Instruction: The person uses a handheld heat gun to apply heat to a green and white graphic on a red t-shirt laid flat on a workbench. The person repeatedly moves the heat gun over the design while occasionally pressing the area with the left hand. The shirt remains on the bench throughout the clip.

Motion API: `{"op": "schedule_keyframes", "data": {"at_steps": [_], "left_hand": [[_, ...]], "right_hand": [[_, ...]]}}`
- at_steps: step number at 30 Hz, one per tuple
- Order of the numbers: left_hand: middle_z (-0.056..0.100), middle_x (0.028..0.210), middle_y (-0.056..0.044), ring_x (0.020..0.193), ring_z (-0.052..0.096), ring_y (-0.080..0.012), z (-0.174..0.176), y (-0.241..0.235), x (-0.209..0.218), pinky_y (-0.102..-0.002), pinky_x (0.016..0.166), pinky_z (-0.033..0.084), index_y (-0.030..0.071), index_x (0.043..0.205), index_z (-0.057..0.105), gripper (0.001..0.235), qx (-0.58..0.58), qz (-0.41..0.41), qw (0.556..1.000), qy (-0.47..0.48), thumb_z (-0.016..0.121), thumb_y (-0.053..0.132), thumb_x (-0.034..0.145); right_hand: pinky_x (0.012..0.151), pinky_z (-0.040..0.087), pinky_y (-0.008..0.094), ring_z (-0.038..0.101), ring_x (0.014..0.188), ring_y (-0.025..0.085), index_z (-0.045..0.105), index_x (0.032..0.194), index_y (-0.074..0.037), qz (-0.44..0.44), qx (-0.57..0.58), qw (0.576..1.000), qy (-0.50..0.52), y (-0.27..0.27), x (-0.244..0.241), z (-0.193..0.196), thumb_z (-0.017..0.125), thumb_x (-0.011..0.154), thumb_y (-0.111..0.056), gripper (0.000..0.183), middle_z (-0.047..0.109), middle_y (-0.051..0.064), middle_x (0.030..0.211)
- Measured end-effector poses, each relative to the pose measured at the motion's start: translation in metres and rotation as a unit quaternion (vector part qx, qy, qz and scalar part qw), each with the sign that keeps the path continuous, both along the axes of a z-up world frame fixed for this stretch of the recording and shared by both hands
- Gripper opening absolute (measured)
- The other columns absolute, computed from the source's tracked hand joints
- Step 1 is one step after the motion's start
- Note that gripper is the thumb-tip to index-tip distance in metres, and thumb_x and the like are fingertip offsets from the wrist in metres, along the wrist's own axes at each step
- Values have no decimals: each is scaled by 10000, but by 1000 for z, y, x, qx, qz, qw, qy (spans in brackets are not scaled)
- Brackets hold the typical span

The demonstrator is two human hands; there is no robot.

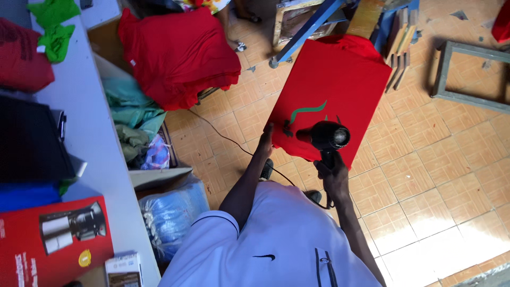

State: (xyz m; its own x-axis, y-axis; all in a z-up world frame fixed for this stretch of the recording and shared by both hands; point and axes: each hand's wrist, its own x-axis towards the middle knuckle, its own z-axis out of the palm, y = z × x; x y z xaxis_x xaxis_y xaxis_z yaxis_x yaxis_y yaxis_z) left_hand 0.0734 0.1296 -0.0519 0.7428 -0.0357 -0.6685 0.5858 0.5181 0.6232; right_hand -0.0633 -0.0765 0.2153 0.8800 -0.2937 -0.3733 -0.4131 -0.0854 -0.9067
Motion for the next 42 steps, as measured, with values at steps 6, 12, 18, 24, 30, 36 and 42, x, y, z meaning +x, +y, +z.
{"op": "schedule_keyframes", "data": {"at_steps": [6,12,18,24,30,36,42], "left_hand": [[535,1355,-192,1258,546,-419,-14,-1,1,-647,1148,285,83,1487,447,888,-32,-18,999,-15,910,521,869],[410,1552,-243,1469,378,-462,-37,11,-4,-627,1233,205,106,1606,333,983,-96,38,995,14,548,826,972],[541,1033,-46,866,539,-270,-51,23,4,-411,815,463,205,1177,613,495,-203,150,964,82,546,661,1000],[352,637,110,529,374,-100,-55,27,11,-277,520,280,309,787,446,311,-117,131,973,152,301,368,1055],[159,548,118,427,190,-82,-49,13,-3,-273,484,145,290,644,261,324,-63,112,972,197,410,371,920],[126,533,103,422,136,-84,-28,10,-7,-277,470,120,277,616,213,437,-53,115,978,165,573,301,862],[98,557,89,426,101,-89,-26,13,-14,-269,460,105,278,614,191,397,-110,144,968,171,497,268,867]], "right_hand": [[693,515,328,675,603,229,673,1053,-64,41,-42,998,-18,-4,13,-11,826,851,-208,291,633,121,613],[694,518,340,673,595,213,676,1006,-79,67,-70,995,-7,8,29,-6,841,826,-217,281,649,105,615],[652,511,323,682,566,223,673,936,-61,89,-72,993,18,19,37,2,855,808,-217,272,656,124,589],[652,519,284,692,585,183,672,926,-93,83,-74,994,19,20,38,13,859,811,-216,252,693,95,624],[640,524,296,688,580,192,695,953,-89,31,-54,998,-14,13,34,0,846,817,-162,216,668,103,607],[619,502,288,665,558,182,668,952,-113,-18,-34,999,-19,-1,22,-10,827,842,-191,209,625,82,570],[531,491,286,619,520,197,597,1004,-69,-111,14,992,-66,-16,3,-10,746,875,-51,197,594,104,627]]}}
